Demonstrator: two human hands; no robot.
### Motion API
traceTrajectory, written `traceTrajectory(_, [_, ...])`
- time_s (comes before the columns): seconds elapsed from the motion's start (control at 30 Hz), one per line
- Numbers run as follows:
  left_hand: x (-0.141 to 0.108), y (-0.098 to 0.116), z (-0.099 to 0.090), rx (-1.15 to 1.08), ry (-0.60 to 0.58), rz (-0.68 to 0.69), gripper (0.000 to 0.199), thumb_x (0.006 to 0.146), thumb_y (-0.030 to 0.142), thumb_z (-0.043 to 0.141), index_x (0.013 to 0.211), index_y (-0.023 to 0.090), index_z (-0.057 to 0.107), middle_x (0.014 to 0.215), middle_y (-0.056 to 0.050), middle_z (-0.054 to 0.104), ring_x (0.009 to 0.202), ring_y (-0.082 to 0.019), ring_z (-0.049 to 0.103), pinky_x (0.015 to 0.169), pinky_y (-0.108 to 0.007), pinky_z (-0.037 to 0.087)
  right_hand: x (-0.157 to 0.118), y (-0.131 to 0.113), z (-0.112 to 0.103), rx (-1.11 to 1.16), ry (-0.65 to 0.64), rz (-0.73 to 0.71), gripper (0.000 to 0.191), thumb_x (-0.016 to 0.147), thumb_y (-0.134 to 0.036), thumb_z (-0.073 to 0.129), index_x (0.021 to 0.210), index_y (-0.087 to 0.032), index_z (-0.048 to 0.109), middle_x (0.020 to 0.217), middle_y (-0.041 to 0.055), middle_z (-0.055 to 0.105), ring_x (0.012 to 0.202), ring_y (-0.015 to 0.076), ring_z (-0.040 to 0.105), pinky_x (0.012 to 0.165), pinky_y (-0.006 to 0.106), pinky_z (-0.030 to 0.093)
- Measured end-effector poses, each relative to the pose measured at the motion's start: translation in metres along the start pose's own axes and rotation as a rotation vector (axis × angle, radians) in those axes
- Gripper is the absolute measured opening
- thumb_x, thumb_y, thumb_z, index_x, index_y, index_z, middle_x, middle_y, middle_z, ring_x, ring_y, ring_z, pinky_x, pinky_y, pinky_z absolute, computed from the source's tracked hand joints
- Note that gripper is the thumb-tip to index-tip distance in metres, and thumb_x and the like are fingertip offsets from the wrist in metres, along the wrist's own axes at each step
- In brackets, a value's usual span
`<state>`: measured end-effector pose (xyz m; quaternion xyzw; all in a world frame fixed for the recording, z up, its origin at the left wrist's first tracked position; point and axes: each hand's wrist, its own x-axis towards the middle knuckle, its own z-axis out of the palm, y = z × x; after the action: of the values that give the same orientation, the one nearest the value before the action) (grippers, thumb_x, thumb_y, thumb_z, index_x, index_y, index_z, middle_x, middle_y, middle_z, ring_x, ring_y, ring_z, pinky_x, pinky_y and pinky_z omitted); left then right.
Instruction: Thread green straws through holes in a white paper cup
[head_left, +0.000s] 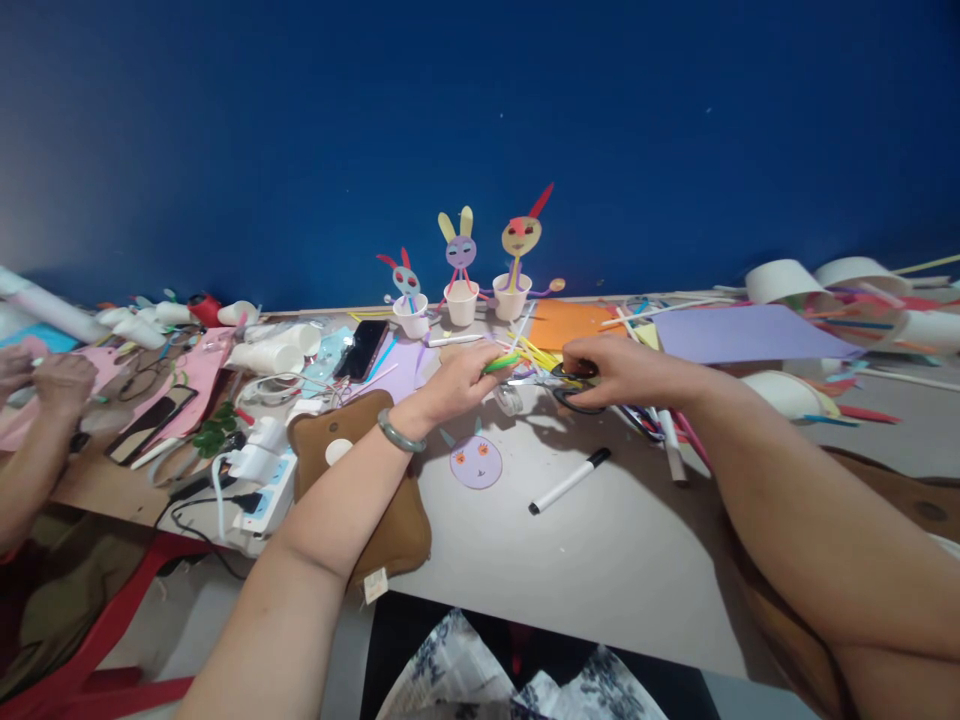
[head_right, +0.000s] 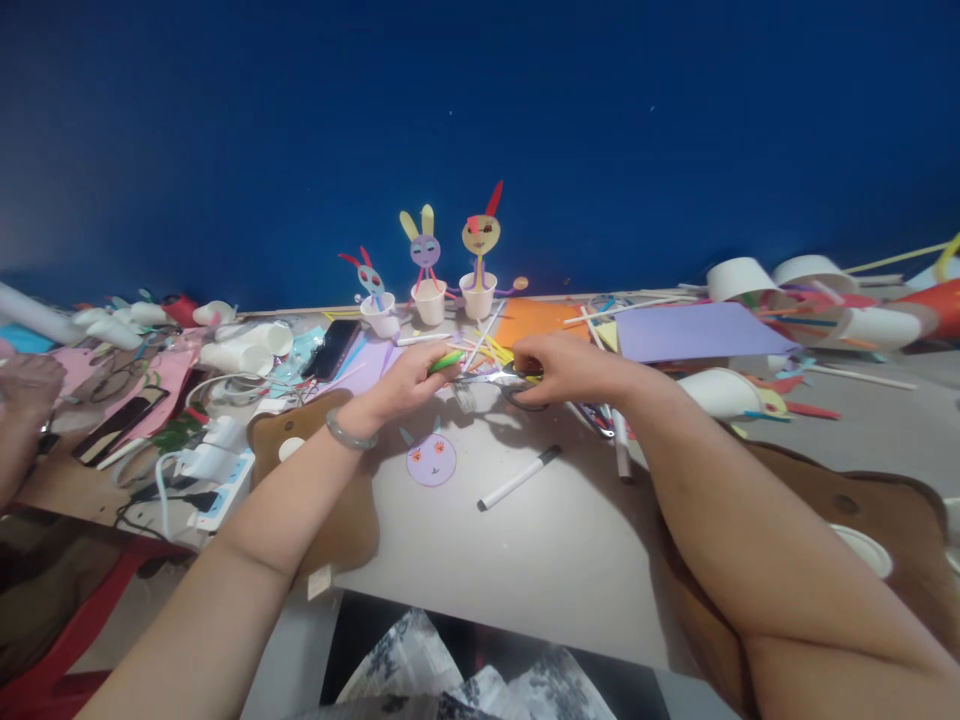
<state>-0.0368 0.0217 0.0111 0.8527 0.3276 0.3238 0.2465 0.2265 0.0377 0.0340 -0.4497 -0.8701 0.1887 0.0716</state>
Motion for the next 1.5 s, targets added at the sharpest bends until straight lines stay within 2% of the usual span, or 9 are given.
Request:
traceTrajectory(0.33, [-0.002,-0.012,0.003,0.111,0.001,0.048,0.028,0.103,0.038,0.045,0.086,0.018,0.056,0.083,-0.003,0.061,0.077,-0.016,0.053,0.073,-0.029,0.037,0.000,0.002,0.002,0.014,-0.032,0.034,0.032,0.067,-0.036,0.068,0.065,-0.024,0.039,0.059,-0.0058,0.041,0.058,0.0127,0.034,0.057,0.030,0.023])
traceTrajectory(0.77, [-0.002,-0.012,0.005,0.135,0.007,-0.006,0.022,0.102,0.032,0.046,0.090,0.018,0.058,0.087,-0.004,0.065,0.080,-0.017,0.056,0.075,-0.029,0.040,0.003,0.001,0.005,-0.001,-0.035,0.041,0.031,0.067,-0.035,0.069,0.062,-0.024,0.041,0.056,-0.0062,0.041,0.055,0.0122,0.035,0.055,0.030,0.024])
traceTrajectory(1.03, [-0.001,-0.010,0.004,0.138,0.042,-0.027,0.025,0.101,0.035,0.047,0.085,0.018,0.057,0.082,-0.003,0.062,0.075,-0.016,0.053,0.072,-0.029,0.038,0.003,0.000,0.005,-0.002,-0.034,0.069,0.030,0.068,-0.038,0.069,0.063,-0.024,0.044,0.057,-0.0055,0.045,0.055,0.0126,0.037,0.055,0.029,0.025])
traceTrajectory(1.27, [-0.001,-0.015,0.005,0.039,0.174,-0.114,0.028,0.096,0.038,0.052,0.076,0.019,0.052,0.071,0.000,0.054,0.067,-0.014,0.047,0.066,-0.028,0.036,0.005,0.003,0.007,-0.023,0.034,0.079,0.029,0.070,-0.043,0.067,0.065,-0.024,0.045,0.060,-0.0030,0.051,0.057,0.0142,0.042,0.056,0.029,0.028])
traceTrajectory(1.4, [0.000,-0.018,0.004,-0.097,0.280,-0.165,0.022,0.092,0.035,0.057,0.078,0.019,0.054,0.071,0.002,0.054,0.067,-0.013,0.048,0.066,-0.027,0.038,0.009,0.010,0.006,-0.100,0.080,0.168,0.028,0.071,-0.044,0.067,0.067,-0.024,0.048,0.064,0.0002,0.058,0.061,0.0172,0.050,0.058,0.030,0.032])
traceTrajectory(1.5, [0.002,-0.018,0.002,-0.184,0.349,-0.192,0.020,0.090,0.035,0.060,0.079,0.018,0.057,0.071,0.002,0.056,0.068,-0.012,0.049,0.068,-0.026,0.040,0.013,0.018,0.005,-0.151,0.135,0.287,0.025,0.074,-0.045,0.065,0.071,-0.024,0.053,0.073,0.0050,0.065,0.068,0.0207,0.056,0.060,0.031,0.034])
